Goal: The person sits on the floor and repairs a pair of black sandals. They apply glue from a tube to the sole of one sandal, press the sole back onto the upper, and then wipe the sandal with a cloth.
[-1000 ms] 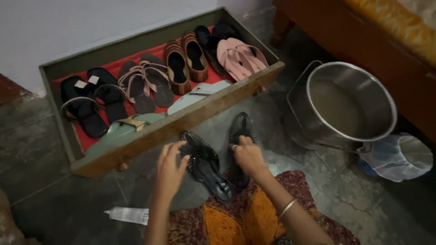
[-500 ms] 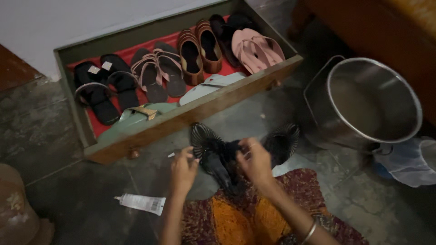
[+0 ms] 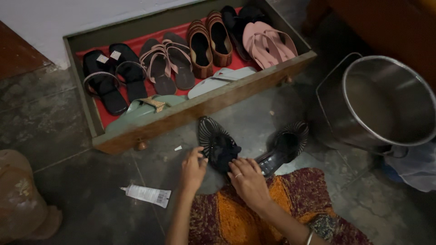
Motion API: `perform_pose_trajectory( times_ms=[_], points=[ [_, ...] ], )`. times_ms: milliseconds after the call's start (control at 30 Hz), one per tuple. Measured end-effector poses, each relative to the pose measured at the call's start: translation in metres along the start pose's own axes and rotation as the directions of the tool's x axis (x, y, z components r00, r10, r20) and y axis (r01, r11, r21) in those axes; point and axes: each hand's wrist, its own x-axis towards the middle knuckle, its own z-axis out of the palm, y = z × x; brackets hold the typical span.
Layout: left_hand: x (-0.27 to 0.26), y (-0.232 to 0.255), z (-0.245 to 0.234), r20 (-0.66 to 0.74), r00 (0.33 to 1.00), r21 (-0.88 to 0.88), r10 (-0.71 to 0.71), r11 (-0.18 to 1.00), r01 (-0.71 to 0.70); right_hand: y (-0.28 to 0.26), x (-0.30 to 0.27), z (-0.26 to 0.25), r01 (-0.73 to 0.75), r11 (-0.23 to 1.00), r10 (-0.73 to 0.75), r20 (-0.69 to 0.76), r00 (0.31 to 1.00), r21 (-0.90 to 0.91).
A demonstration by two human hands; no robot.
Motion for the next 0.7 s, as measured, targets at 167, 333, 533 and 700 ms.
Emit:
perform_pose_trajectory(
  times_ms=[167, 333, 533, 700],
  points=[
    [-0.001, 0.004, 0.003, -0.075, 0.995, 0.003, 0.066, 0.998, -0.066, -0.005, -0.005, 0.007, 0.118, 0.986, -0.101, 0.139, 0.985, -0.120],
    [0.001, 0.003, 0.006, -0.115, 0.992, -0.012, 0.061, 0.998, -0.063, 0.000, 0.023, 0.016, 0.139, 0.975, -0.110, 0.167, 0.980, -0.174],
    [-0.001, -0.001, 0.006, -0.120, 0.990, -0.032, 0.072, 0.997, -0.077, 0.009, 0.065, 0.032, 0.087, 0.977, -0.032, 0.271, 0.962, -0.193],
    [0.001, -0.007, 0.003, -0.165, 0.981, -0.036, 0.107, 0.993, -0.114, 0.011, 0.068, 0.034, 0.134, 0.959, -0.060, 0.282, 0.958, -0.250]
  ],
)
